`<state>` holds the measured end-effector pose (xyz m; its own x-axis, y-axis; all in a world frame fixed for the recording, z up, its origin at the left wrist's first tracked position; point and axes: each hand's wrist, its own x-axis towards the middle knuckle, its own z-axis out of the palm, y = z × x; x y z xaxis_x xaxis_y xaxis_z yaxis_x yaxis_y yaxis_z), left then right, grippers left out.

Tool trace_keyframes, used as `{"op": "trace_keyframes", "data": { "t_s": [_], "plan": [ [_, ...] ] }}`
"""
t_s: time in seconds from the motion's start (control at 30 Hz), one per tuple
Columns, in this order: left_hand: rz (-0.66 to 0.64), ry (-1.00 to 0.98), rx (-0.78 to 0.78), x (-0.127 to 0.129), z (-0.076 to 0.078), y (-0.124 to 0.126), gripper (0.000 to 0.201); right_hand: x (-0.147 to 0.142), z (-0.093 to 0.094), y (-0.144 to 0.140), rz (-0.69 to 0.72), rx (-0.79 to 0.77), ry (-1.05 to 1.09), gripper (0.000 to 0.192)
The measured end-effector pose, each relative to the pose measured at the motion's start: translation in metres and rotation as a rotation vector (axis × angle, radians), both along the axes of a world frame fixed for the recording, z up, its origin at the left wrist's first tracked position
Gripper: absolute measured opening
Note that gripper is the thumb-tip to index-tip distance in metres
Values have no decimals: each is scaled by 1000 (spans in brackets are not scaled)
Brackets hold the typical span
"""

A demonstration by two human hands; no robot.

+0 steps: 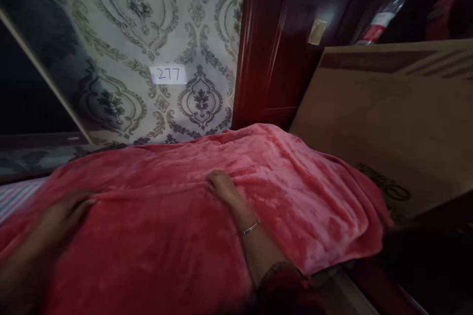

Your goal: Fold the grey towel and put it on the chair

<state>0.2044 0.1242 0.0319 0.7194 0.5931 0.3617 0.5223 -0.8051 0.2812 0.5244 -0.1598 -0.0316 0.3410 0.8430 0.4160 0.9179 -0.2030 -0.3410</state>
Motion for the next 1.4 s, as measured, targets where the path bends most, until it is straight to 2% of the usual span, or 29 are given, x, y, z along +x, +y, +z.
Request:
{"op": "trace_keyframes", "data": {
  "t_s": [0.17, 0.33, 0.43, 0.5, 0.63, 0.8, 0.9, 1.03, 1.17, 1.27, 1.4],
  "plan": [
    [18, -80, 34, -4, 0, -1, 39, 17, 13, -23, -51, -42, -26, 10],
    [35, -74, 15, -5, 3, 0, 39, 57, 23, -81, -109, -60, -8, 17],
    [38, -102, 19, -5, 4, -1, 35, 80, 22, -115, -152, -55, 4, 21],
    [35, -129, 16, -5, 4, -2, 35, 88, 18, -128, -157, -49, 7, 27],
    [27, -170, 35, -8, 3, -2, 33, 89, 7, -128, -145, -27, -1, 34],
    [34, -161, 83, -10, 6, -5, 33, 82, -3, -109, -164, 14, -28, 12],
    [33, -148, 100, -11, 7, -6, 35, 79, -5, -106, -221, 46, -48, 11],
    [29, -88, 84, -9, 5, 1, 40, 77, 1, -116, -347, 98, -71, 16],
    [24, 39, 5, -5, 1, 8, 41, 75, 10, -125, -437, 92, -85, 18],
    [60, 127, -25, -3, -4, 5, 42, 72, 16, -126, -439, 54, -84, 15],
    [167, 266, -6, -1, -3, -6, 45, 65, 26, -130, -360, 16, -89, 14]
  ]
}}
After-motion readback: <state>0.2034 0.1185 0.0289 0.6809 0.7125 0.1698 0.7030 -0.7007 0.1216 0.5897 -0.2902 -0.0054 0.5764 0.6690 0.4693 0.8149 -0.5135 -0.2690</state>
